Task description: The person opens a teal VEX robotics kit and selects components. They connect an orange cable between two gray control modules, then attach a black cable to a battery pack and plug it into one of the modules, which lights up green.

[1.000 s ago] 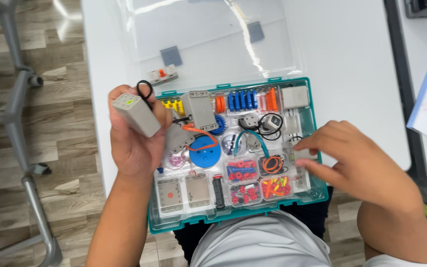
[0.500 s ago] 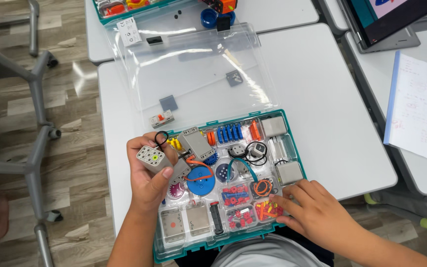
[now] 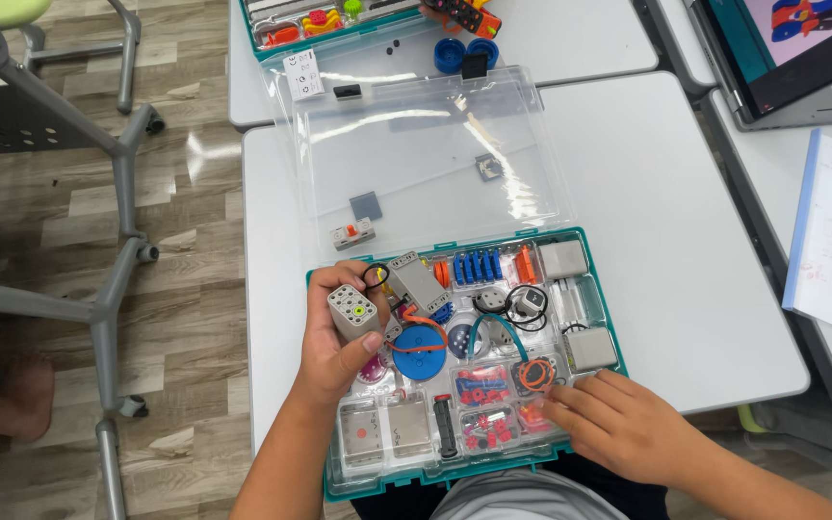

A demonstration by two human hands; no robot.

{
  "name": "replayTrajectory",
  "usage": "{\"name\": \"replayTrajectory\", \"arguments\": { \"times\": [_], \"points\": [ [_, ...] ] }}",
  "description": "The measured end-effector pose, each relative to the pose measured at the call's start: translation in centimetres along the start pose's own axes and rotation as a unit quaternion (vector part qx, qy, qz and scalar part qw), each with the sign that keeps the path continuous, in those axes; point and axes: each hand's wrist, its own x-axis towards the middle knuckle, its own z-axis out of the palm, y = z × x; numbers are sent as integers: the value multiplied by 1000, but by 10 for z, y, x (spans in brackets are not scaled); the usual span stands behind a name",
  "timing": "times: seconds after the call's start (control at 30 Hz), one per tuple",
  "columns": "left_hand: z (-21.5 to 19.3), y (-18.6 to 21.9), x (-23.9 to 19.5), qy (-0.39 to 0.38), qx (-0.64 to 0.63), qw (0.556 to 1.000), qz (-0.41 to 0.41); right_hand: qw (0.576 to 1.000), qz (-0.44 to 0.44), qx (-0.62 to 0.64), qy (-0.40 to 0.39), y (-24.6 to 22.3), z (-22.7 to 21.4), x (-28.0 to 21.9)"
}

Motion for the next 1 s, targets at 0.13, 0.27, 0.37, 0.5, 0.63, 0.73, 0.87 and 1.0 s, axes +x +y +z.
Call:
{"name": "replayTrajectory", "arguments": {
  "times": [0.13,0.27,0.37,0.5,0.63,0.73,0.87,1.0],
  "points": [
    [0,4,2,-10,1,1000,-1,997,30,64,20,-8,7,-2],
    [-2,1,-2,-9,-2,1000,-9,997,42,70,-5,-11,7,0],
    [-3,1,-1,-26,-34,998,-37,997,34,76,5,-9,-3,7],
    [0,3,-3,-42,-92,988,-113,990,42,117,63,-6,-22,33],
    [7,7,1,-52,-133,979,-145,962,4,203,182,-1,-20,84],
    [10,11,6,-44,-152,975,-154,946,-29,261,189,6,-6,123],
    [7,16,8,-68,-146,981,-113,942,-41,235,237,15,18,146],
    [4,11,2,-61,-113,986,-103,949,28,229,214,22,27,139]
  ]
}}
